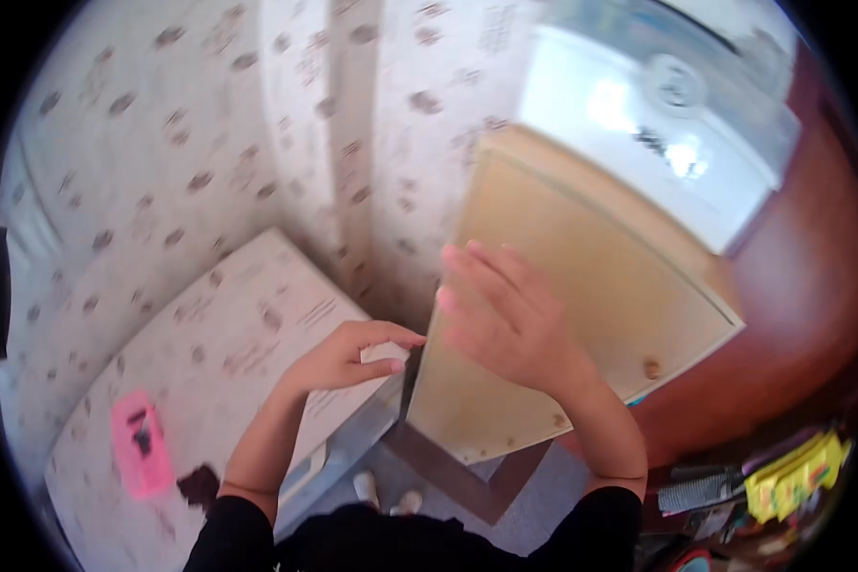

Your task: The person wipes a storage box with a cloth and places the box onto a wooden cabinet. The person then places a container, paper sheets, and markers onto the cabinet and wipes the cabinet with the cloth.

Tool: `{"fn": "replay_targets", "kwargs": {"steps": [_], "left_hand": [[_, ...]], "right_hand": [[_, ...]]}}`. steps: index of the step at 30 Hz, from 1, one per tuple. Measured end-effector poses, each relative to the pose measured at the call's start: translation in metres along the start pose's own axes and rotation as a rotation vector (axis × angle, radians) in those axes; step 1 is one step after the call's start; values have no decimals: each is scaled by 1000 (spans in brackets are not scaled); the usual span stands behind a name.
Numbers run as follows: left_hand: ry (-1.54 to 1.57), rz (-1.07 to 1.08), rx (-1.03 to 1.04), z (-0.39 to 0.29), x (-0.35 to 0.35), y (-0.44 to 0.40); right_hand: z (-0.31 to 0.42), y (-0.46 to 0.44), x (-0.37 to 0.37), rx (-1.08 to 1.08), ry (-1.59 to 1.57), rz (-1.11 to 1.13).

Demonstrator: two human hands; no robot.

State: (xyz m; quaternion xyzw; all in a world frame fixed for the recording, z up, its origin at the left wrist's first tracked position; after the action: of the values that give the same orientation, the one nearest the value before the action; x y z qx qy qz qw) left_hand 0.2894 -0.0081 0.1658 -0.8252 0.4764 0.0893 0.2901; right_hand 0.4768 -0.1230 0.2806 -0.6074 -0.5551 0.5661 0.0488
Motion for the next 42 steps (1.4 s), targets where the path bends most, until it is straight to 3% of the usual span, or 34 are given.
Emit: {"fn": "replay_targets", "kwargs": {"steps": [7, 8, 10, 13, 14, 17, 19, 20, 22, 25, 26, 29, 30, 32, 33, 35, 42], "left_hand": [[-187, -227, -394, 25, -75, 212], [-172, -268, -451, 28, -82, 246], [-457, -318, -585, 31, -93, 311], [-501, -362, -692, 28, -104, 405], [-498, -378, -729, 25, -110, 439], [-96, -678, -878, 40, -121, 543], [-38, -928, -983, 65, -126, 612], [-34, -948, -990, 71, -127, 649], [59, -1238, -1271, 77, -118, 707], [107, -1235, -1463, 82, -105, 754], [115, -1232, -1465, 82, -103, 759], [418, -1167, -1802, 87, -87, 768], [422, -1158, -1803, 92, -83, 767], [622, -1520, -1508, 104, -77, 766], [619, -1505, -1508, 111, -76, 764], [460, -1894, -1091, 117, -80, 760], [533, -1696, -1165, 118, -97, 758]], "right_hand": [[90, -38, 116, 102, -527, -79], [108, -38, 134, 87, -595, -62], [142, -40, 174, 156, -649, 76], [209, -49, 244, 236, -798, 161], [233, -52, 269, 275, -819, 214], [333, -70, 336, 315, -1030, 286], [399, -76, 376, 183, -1107, 375], [443, -83, 397, 62, -1112, 459], [518, -78, 430, -213, -1083, 524], [604, -74, 462, -519, -997, 549], [615, -75, 464, -517, -998, 557], [628, -64, 477, -365, -1005, 756], [629, -54, 483, -359, -1003, 762], [618, -38, 489, -211, -964, 644], [606, -35, 488, -151, -931, 612], [580, -26, 490, -79, -837, 634], [469, 29, 522, 269, -457, 563]]}}
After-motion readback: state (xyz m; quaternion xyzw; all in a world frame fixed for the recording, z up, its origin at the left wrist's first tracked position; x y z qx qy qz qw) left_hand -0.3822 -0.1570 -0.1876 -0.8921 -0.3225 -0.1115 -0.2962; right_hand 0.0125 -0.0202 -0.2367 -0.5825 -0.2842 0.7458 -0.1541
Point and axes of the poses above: each hand's wrist, its own y-axis away from the middle knuckle, its own x-axis out of the palm, z = x × y, the point moved 3 cm from there along -y, towards the middle knuckle, and after that the axes turned 2 degrees about -x, right-handed, at the moved point
